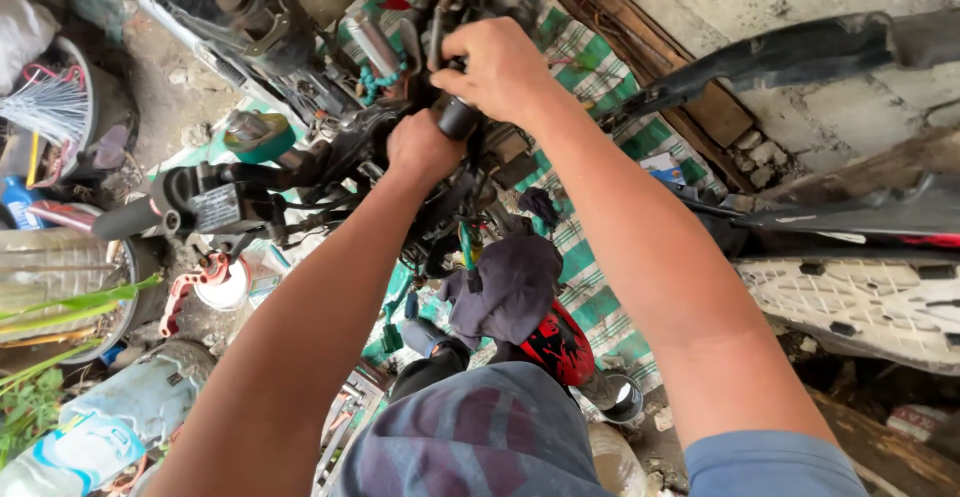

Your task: The person works on the handlebar area of a motorcycle, manipulating wires and components with their hands. They then move to a nearby toolbox to retrieve a small metal part, which they examine and attempt to attach to a component held in their other hand.

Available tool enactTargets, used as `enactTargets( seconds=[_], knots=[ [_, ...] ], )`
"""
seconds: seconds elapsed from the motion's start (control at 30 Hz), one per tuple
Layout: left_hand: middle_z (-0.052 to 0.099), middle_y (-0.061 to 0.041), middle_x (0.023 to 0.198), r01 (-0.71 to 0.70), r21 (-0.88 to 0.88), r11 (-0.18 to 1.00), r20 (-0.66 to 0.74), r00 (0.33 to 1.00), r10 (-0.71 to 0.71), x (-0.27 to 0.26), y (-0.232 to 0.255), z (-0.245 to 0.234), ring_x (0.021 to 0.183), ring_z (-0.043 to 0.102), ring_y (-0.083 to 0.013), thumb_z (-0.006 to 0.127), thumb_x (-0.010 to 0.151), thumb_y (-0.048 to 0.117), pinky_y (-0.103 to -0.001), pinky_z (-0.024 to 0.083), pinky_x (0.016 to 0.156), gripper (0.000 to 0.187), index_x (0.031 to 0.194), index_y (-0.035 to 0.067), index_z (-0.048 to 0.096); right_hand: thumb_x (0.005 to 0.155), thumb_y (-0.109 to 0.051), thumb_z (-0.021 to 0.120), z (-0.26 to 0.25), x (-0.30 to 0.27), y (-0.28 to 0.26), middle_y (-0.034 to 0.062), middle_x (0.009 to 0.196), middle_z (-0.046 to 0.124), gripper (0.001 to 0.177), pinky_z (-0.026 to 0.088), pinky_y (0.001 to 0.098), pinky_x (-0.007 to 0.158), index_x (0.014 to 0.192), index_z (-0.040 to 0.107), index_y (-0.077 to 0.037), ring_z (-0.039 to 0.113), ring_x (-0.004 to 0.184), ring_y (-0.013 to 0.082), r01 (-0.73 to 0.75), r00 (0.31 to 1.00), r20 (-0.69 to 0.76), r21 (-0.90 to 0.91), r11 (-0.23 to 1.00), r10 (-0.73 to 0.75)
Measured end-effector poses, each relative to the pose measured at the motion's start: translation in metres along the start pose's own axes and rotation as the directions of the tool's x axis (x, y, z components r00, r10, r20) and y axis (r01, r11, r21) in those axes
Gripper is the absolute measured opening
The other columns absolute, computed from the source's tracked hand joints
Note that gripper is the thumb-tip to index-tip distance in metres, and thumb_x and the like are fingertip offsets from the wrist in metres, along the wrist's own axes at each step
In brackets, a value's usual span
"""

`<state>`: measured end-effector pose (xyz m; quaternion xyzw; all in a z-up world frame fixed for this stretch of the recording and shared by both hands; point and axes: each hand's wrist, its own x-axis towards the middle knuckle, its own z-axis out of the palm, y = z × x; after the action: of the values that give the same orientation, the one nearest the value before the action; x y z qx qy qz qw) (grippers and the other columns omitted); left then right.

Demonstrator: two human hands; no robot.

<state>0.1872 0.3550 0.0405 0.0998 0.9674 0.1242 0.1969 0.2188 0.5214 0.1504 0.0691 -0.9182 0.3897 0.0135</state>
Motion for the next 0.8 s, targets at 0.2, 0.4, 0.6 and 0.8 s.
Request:
enactTargets(
  seconds=[0.2,0.4,0.6,0.8],
  knots=[
    [0.077,-0.016,0.117,0.060,-0.149,0.987,0.292,0.956,-0.015,-0.031,0.013,-0.030,0.107,0.073,-0.0398,0.071,0.096,0.050,-0.052,0.055,0.096,0.045,0.123,0.014,0.071,0.105,-0.025,0.085,-0.001,0.004,-0.010,0.0115,0.096,0.081,0.023,0.056,0.0434,0.063,0.111,0.085,-0.003,0.066,0.065,0.0235,-0.054,0.996,0.071,-0.054,0.997,0.057],
    [0.059,-0.025,0.135,0.011,-0.118,0.993,0.350,0.936,0.031,-0.027,0.007,-0.019,0.115,0.060,-0.0508,0.061,0.096,0.047,-0.062,0.037,0.116,0.047,0.129,0.015,0.069,0.106,-0.028,0.088,0.003,0.004,-0.005,0.0068,0.072,0.067,0.024,0.043,0.0433,0.054,0.093,0.080,-0.008,0.054,0.058,0.0237,-0.094,0.992,0.066,-0.135,0.986,0.103],
    [0.075,-0.022,0.111,-0.195,-0.386,0.902,0.197,0.938,0.287,-0.016,-0.018,0.004,0.094,0.071,-0.0407,0.076,0.089,0.031,-0.053,0.057,0.087,0.035,0.114,0.007,0.073,0.106,-0.032,0.086,-0.001,-0.002,-0.021,0.0068,0.080,0.075,0.022,0.056,0.0462,0.056,0.104,0.082,-0.010,0.066,0.063,0.0259,-0.198,0.972,0.088,-0.190,0.962,0.217],
    [0.079,-0.015,0.095,-0.251,-0.317,0.915,0.194,0.927,0.321,-0.023,-0.004,-0.013,0.085,0.071,-0.0344,0.065,0.083,0.019,-0.048,0.054,0.073,0.030,0.109,0.012,0.078,0.104,-0.032,0.082,-0.005,-0.027,-0.002,0.0073,0.083,0.077,0.016,0.044,0.0427,0.050,0.108,0.089,-0.018,0.055,0.055,0.0215,-0.376,0.926,0.019,0.006,0.927,0.376]
  ],
)
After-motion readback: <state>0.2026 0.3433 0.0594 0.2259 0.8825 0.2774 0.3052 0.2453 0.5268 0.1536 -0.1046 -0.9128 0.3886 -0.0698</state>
